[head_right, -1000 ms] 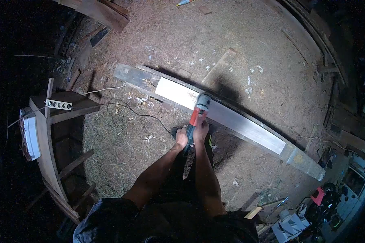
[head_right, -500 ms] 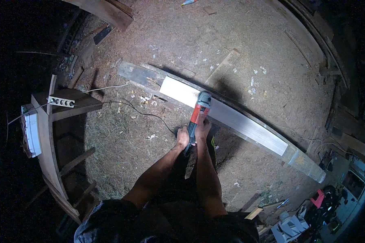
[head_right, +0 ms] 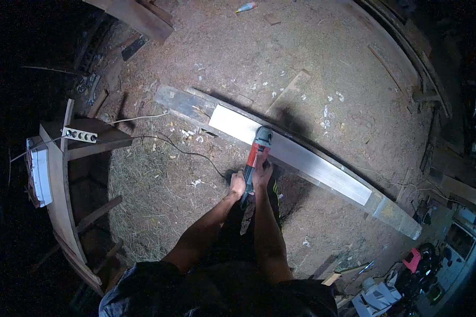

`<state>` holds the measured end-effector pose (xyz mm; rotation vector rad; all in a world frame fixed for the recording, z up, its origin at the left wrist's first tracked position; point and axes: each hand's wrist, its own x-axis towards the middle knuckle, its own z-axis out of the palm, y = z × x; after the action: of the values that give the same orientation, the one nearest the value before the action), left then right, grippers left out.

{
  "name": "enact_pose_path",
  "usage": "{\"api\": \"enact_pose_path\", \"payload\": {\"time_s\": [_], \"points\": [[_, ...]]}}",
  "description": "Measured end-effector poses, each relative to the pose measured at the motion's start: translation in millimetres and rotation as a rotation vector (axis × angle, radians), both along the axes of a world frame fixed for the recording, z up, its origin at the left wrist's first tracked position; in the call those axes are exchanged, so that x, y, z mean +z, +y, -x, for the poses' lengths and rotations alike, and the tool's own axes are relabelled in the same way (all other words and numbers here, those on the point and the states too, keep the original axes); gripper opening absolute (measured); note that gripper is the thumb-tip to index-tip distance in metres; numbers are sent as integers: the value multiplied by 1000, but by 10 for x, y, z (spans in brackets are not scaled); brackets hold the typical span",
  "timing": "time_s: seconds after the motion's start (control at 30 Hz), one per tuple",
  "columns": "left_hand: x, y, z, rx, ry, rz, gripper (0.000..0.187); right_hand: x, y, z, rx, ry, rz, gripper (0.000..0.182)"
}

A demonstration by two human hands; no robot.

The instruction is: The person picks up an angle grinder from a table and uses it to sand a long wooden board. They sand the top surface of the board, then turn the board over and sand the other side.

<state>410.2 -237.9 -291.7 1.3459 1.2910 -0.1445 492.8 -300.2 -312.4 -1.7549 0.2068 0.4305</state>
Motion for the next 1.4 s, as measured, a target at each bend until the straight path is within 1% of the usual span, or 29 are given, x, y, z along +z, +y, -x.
{"api": "enact_pose_path", "payload": {"time_s": [0.07,0.1,0.13,0.2,0.23,0.27,0.33,0.37,0.4,0.47,0.5,0.53,0.6,0.63,0.67,0.73,0.77,0.8,0.9,0.97,1.0,1.03,1.07,1.13,1.2,1.23,1.27,1.33,1.4], "points": [[281,52,-34,128,-53,216,50,397,120,-29,62,17,130,52],[407,57,-55,277,-150,223,47,251,241,50,-62,-9,163,47],[-178,58,165,115,-110,68,44,455,309,19,79,-85,158,49],[-500,166,276,249,-89,160,44,511,470,1,224,131,267,58],[-205,265,184,195,-48,124,46,459,535,2,210,60,202,57],[-73,338,77,185,-55,115,46,400,562,-44,201,54,193,57],[36,383,4,-8,-40,0,46,410,564,-98,122,40,217,57],[80,362,-62,-48,8,36,45,429,494,-105,53,64,210,58],[-269,271,-13,-77,-47,-41,45,450,411,-148,9,20,213,59],[108,59,-194,-25,-96,44,48,386,167,-188,-69,44,190,59],[-179,6,-140,-180,25,86,42,257,24,-195,-75,56,297,59],[-182,-43,-154,-227,36,131,43,259,-49,-214,-81,55,298,59],[-492,-282,-19,-247,-95,-373,52,278,-143,-142,-155,192,43,59],[-471,-278,23,-254,-93,-373,52,164,-144,-104,-99,138,129,58],[-445,-245,93,-148,-85,-248,51,49,-102,-32,-39,33,143,57],[-234,-74,184,59,-89,29,46,-138,86,120,72,27,195,48],[-28,17,184,125,-101,77,44,256,222,106,105,40,204,51],[52,82,216,191,-114,125,43,307,336,148,100,-25,223,54],[-74,141,349,259,-130,238,41,428,344,211,162,79,307,54],[-350,1,382,243,-176,191,42,380,199,201,138,135,267,53],[-374,-108,388,228,-214,145,42,366,111,211,76,81,267,51],[-381,-201,400,60,-141,-17,44,352,-1,203,31,126,210,56],[-431,-320,358,15,-134,-285,46,339,-103,178,-14,169,151,61],[128,-276,150,-82,2,-42,46,322,-172,149,-36,158,119,60],[-225,-266,270,-19,-56,15,46,388,-161,133,-18,133,151,49],[-420,-251,358,42,-111,73,46,325,-84,169,-7,146,148,52],[-548,-216,429,39,-110,70,46,514,6,159,61,96,189,56],[-501,-67,450,294,-188,248,44,582,153,159,155,150,262,58],[-443,-59,501,249,-167,234,43,592,157,191,148,184,263,60]]}}
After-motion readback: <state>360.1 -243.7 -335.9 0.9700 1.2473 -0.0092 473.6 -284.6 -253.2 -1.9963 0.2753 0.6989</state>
